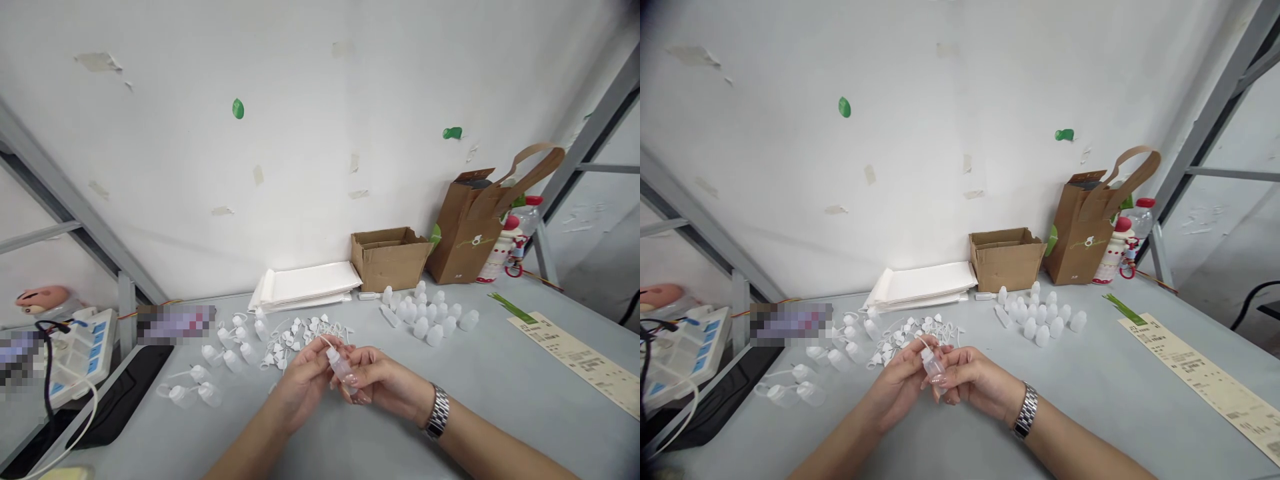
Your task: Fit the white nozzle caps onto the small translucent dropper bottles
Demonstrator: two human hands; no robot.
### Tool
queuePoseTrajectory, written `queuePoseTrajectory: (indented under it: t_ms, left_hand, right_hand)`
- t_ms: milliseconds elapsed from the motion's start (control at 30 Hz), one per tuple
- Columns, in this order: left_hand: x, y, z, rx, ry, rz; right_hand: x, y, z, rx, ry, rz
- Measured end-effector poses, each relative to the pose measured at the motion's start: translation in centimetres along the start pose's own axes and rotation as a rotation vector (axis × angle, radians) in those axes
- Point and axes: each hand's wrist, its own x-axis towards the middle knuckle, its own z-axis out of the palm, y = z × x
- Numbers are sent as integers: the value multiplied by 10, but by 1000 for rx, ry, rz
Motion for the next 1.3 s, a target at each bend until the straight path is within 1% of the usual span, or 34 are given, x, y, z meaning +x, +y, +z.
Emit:
queuePoseTrajectory:
  t_ms: [100, 167, 233, 300, 367, 467, 567, 667, 733, 767, 833, 900, 933, 967, 1033, 1133, 1200, 1300]
  left_hand:
    - [0, 1, 0, -25, 70, -7]
    - [0, 2, 0, -44, 88, 14]
    - [0, 3, 1, -33, 94, 59]
    - [0, 3, 4, 30, 116, 108]
    - [-1, 2, 7, 127, 151, 144]
    - [-1, 1, 11, 235, 208, 161]
    - [0, 1, 12, 271, 245, 149]
    - [2, 2, 10, 330, 248, 153]
    - [4, 2, 5, 418, 290, 187]
    - [5, 2, 3, 486, 335, 209]
    - [7, 2, -3, 683, 469, 261]
    - [8, 2, -7, 965, 588, 298]
    - [8, 2, -9, 1127, 617, 311]
    - [7, 1, -10, 1295, 625, 321]
    - [5, -1, -10, 1605, 598, 327]
    - [2, -6, -11, 1949, 543, 279]
    - [2, -10, -13, 2081, 516, 203]
    - [3, -14, -17, 2157, 480, 126]
  right_hand:
    - [3, 2, 0, -70, 72, -50]
    - [5, 3, 0, -179, 167, -114]
    - [6, 5, 1, -317, 288, -197]
    - [5, 6, 2, -466, 406, -266]
    - [4, 7, 3, -599, 482, -311]
    - [3, 9, 4, -702, 518, -339]
    - [2, 11, 5, -728, 522, -336]
    - [2, 11, 5, -733, 521, -315]
    - [2, 9, 4, -716, 521, -298]
    - [2, 7, 4, -694, 524, -291]
    - [3, 4, 2, -631, 538, -284]
    - [3, 1, 1, -574, 564, -293]
    - [3, -1, 0, -556, 578, -299]
    - [3, -1, 0, -543, 591, -304]
    - [3, -3, 0, -526, 607, -310]
    - [3, -3, 2, -514, 613, -313]
    - [4, -3, 2, -511, 611, -311]
    - [5, -1, 1, -511, 603, -301]
